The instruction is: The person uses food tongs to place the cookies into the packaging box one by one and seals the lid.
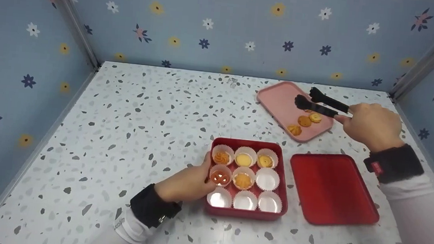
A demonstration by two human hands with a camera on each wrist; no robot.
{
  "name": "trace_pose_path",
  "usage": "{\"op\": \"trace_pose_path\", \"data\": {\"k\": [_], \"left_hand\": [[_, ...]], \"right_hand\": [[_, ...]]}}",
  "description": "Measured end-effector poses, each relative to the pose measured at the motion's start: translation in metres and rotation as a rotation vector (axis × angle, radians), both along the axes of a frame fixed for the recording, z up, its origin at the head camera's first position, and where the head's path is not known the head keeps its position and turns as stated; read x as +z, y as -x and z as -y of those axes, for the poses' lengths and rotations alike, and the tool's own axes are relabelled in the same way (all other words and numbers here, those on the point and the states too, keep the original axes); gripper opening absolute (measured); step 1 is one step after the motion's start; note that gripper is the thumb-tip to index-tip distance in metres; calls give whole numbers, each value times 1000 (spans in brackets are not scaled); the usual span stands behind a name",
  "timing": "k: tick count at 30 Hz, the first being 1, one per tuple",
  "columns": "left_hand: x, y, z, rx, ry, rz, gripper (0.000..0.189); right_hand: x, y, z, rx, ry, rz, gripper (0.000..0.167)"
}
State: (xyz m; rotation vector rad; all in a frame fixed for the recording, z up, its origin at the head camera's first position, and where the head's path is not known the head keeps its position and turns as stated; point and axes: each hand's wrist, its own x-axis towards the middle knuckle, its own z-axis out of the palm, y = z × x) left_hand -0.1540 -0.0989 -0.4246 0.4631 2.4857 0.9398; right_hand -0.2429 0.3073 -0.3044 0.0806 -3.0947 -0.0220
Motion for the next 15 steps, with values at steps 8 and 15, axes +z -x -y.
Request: {"op": "trace_pose_path", "data": {"k": [8,15], "left_hand": [[0,0,-1,-3,9,-3,90],[0,0,0,-1,17,-11,90]], "right_hand": [[-44,39,-28,-103,90,26,67],[-68,56,-35,-119,108,20,63]]}}
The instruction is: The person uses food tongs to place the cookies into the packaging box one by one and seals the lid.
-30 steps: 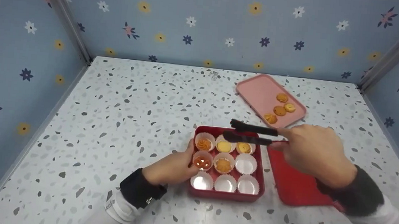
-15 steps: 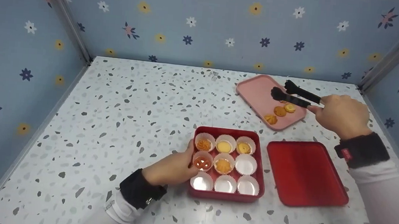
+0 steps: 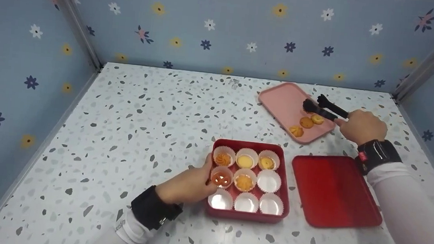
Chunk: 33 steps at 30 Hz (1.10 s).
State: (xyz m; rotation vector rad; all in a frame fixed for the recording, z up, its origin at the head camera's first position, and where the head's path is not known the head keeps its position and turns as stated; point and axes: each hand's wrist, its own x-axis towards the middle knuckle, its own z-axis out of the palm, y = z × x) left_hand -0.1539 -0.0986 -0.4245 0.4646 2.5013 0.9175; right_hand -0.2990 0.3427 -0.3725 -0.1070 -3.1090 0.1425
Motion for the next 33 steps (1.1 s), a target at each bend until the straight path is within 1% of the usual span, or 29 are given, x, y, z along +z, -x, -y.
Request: {"op": "trace_pose_path", "data": {"k": [4,7,10,16,20,23,26,33], "left_hand": [[-1,0,0,-8,-7,-7,91],[-2,0,0,-14,-13,-11,92],[-2,0,0,-13,-16,-12,93],[-1,0,-1,-6,-21,-8,92],[-1,0,-1,1,-20,4,93],[-1,0,-1,1,-22,7,93],[-2,0,-1,1,-22,7,93],[-2,0,1,-2,-21,1,92]], "right_hand": [[-5,4,4,-8,-9,34,59],[-6,6,7,-23,-8,69,59],[-5,9,9,-42,-8,79,59],[-4,12,10,-65,0,72,53],[-5,11,8,-63,23,64,53],[-5,8,8,-53,39,56,54],[-3,5,11,-41,49,48,50],[1,-1,15,50,57,-33,42]]}}
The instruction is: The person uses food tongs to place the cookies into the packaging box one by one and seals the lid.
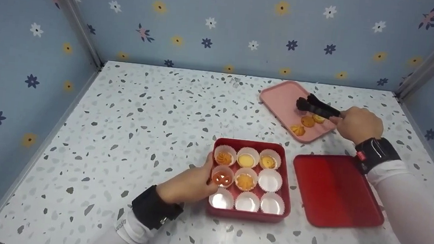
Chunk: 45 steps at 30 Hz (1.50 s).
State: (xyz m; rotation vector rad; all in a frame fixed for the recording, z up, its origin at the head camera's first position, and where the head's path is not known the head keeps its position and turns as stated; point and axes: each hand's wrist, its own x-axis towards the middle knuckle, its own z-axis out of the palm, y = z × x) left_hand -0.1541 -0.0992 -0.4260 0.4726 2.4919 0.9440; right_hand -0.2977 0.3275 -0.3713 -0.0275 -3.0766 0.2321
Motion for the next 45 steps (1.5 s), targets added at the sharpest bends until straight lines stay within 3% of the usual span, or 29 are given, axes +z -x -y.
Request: {"op": "trace_pose_path", "data": {"k": [7,13,22,27,35,40,45], "left_hand": [[2,0,0,-4,-22,5,92],[0,-1,0,2,-16,17,93],[-2,0,1,1,-20,17,94],[-2,1,1,-3,-22,3,94],[-4,2,2,-13,-17,-12,93],[-3,1,2,-10,-10,-2,95],[-1,0,2,-9,-5,-4,95]], "right_hand": [[2,-9,1,53,-16,-16,40],[24,-25,9,82,-42,-1,53],[74,-86,33,282,-164,-80,35],[88,-123,49,352,-197,-62,37],[88,-158,67,436,-228,-15,31],[81,-171,79,495,-243,-33,17],[73,-179,89,500,-301,60,21]]}}
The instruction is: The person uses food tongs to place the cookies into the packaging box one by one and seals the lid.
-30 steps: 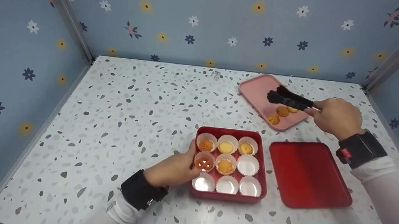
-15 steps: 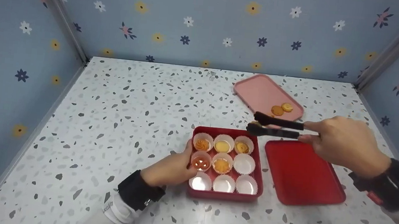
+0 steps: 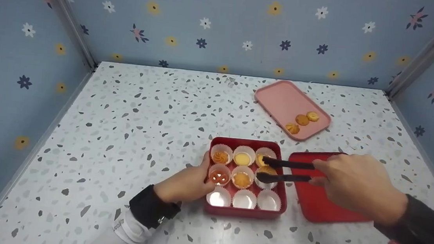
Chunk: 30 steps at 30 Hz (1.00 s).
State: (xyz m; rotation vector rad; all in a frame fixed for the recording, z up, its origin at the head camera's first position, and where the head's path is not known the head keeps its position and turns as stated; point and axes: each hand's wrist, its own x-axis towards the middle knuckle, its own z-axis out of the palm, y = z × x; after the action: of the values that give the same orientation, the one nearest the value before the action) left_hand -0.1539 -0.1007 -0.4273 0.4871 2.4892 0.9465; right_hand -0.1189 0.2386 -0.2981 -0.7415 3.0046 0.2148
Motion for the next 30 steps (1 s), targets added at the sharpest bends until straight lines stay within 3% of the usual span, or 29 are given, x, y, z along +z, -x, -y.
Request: {"op": "trace_pose_path", "data": {"k": [7,21,26,30], "left_hand": [[0,1,-1,0,-5,2,95],[-2,1,-1,6,-6,6,93],[-1,1,-1,7,-5,9,92],[0,1,-1,6,-2,8,91]], "right_hand": [[-7,0,5,12,-60,6,24],[-22,5,8,26,-52,-4,28],[-20,5,8,-9,-55,36,28],[-8,4,8,-42,-62,76,27]]}}
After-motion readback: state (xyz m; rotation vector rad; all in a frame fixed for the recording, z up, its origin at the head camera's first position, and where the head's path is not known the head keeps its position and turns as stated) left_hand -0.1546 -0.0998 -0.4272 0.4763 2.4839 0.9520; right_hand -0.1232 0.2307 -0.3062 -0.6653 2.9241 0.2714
